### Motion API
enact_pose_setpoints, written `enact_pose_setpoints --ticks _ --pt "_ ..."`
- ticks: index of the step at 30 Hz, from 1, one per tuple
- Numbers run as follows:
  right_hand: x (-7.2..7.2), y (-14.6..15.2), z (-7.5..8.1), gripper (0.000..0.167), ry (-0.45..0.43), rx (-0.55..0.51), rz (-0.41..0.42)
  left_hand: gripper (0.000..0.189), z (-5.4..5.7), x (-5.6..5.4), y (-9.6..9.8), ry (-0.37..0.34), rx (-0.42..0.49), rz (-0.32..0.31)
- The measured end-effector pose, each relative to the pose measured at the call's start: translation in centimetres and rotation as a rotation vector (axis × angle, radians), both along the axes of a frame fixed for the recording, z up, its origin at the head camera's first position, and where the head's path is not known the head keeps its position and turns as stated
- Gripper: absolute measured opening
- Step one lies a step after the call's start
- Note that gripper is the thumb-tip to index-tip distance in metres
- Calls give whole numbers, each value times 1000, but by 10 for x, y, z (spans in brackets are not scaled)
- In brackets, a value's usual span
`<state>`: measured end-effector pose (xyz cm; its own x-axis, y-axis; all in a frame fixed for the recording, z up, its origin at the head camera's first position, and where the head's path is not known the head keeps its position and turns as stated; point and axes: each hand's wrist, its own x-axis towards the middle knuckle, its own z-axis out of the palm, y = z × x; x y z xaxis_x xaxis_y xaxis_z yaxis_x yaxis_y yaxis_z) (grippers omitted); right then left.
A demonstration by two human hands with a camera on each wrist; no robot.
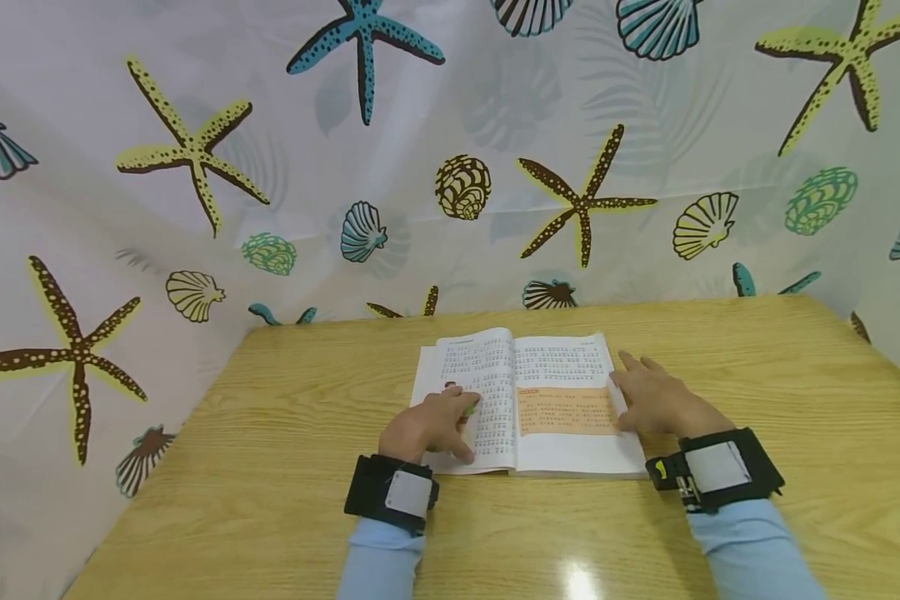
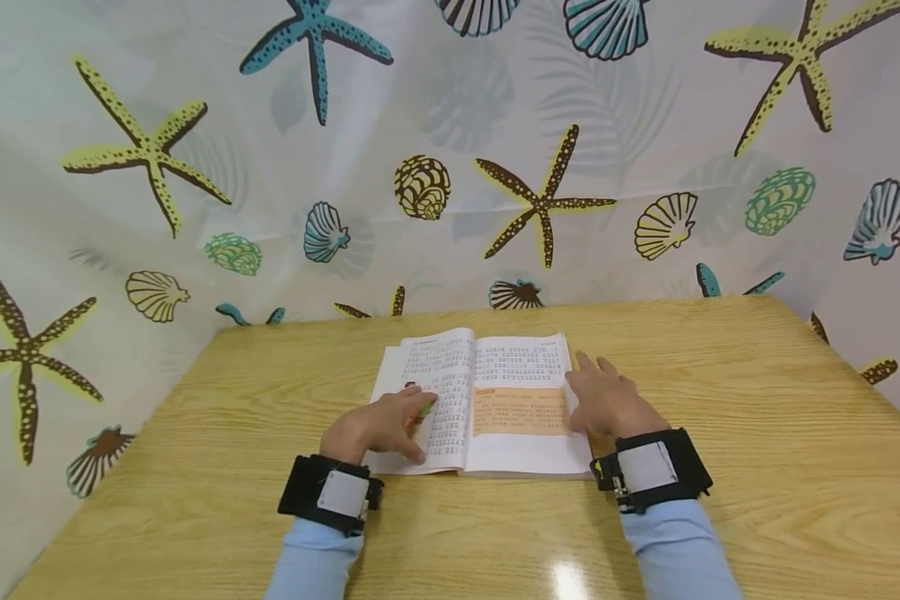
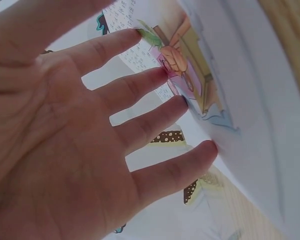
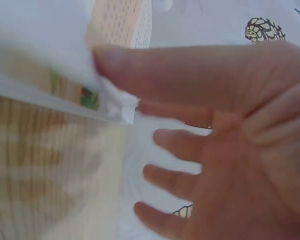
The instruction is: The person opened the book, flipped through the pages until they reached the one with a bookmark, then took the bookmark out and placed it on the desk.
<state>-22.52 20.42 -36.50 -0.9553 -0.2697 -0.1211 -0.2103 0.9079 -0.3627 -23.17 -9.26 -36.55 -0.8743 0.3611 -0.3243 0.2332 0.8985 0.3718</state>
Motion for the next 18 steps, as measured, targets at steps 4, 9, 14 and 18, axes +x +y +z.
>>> enact_pose_setpoints --ticks 4,9,14,18 --pt "-4 4 -1 51 21 -228 11 87 0 0 0 1 -3 -6" --pt "-5 16 0 43 -114 -565 23 85 0 -2 0 6 -19 -21" --pt "-6 19 3 45 -162 -693 5 82 0 -3 1 3 -18 -18" --pt "-6 19 5 45 -157 -674 -1 82 0 -3 1 5 -14 -17"
